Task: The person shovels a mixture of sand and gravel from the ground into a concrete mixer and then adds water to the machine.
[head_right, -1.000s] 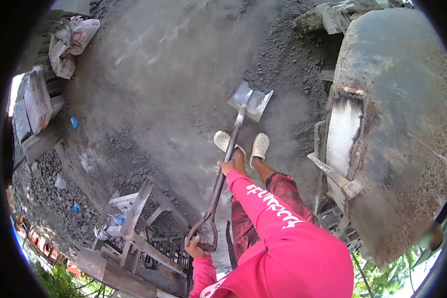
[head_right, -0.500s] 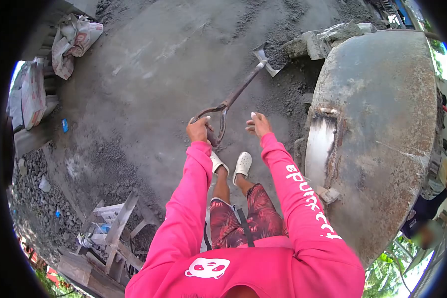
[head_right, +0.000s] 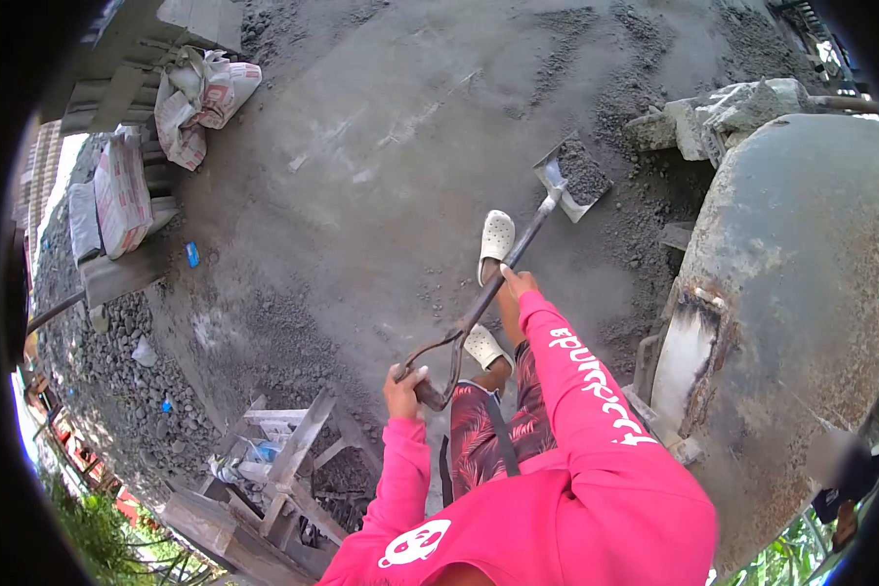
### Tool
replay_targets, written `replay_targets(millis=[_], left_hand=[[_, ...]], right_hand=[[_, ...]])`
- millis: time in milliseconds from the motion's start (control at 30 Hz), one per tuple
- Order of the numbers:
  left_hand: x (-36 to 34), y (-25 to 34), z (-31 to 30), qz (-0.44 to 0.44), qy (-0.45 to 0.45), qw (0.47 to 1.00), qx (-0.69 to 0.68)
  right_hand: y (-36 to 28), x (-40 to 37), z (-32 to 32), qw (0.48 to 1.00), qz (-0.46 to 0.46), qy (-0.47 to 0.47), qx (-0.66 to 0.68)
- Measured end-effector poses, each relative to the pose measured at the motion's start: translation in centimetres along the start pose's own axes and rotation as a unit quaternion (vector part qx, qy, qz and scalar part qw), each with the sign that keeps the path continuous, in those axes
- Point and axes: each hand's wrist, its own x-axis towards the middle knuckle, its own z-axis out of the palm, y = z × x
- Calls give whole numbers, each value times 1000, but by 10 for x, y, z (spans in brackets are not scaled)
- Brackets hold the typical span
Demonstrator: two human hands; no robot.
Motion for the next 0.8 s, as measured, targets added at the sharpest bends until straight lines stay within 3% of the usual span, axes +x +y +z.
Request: replay_targets(millis=[33, 67, 100, 233, 267, 333, 433, 500, 600, 800], left_hand=[[-22, 15, 4, 14, 21, 1000, -4], [-41, 26, 12, 40, 58, 998, -4], [-56, 37, 17, 65, 93, 994, 0], [-56, 75, 31, 41, 146, 988, -4], [-56, 80, 24, 40, 149, 988, 5], [-91, 85, -4, 29, 155, 987, 32], [-79, 124, -4, 31, 121, 992, 9], [-71, 146, 3, 74, 106, 992, -4], [-44, 180, 24, 140, 35, 989, -44], [-32, 282, 120, 293, -157, 938, -96]], right_hand=[[-17, 17, 9, 1000, -10, -13, 1], [-25, 23, 22, 950, 116, -49, 287], [-30, 24, 37, 801, 243, -77, 541], [16, 76, 102, 877, 253, -102, 395], [-34, 49, 66, 884, 255, -74, 385], [-72, -30, 17, 883, 276, -46, 377], [-140, -53, -34, 883, 201, 13, 424], [-189, -74, -77, 852, 165, 92, 488], [-249, -82, -145, 815, 79, 125, 560], [-357, -175, -328, 663, -179, 118, 717]])
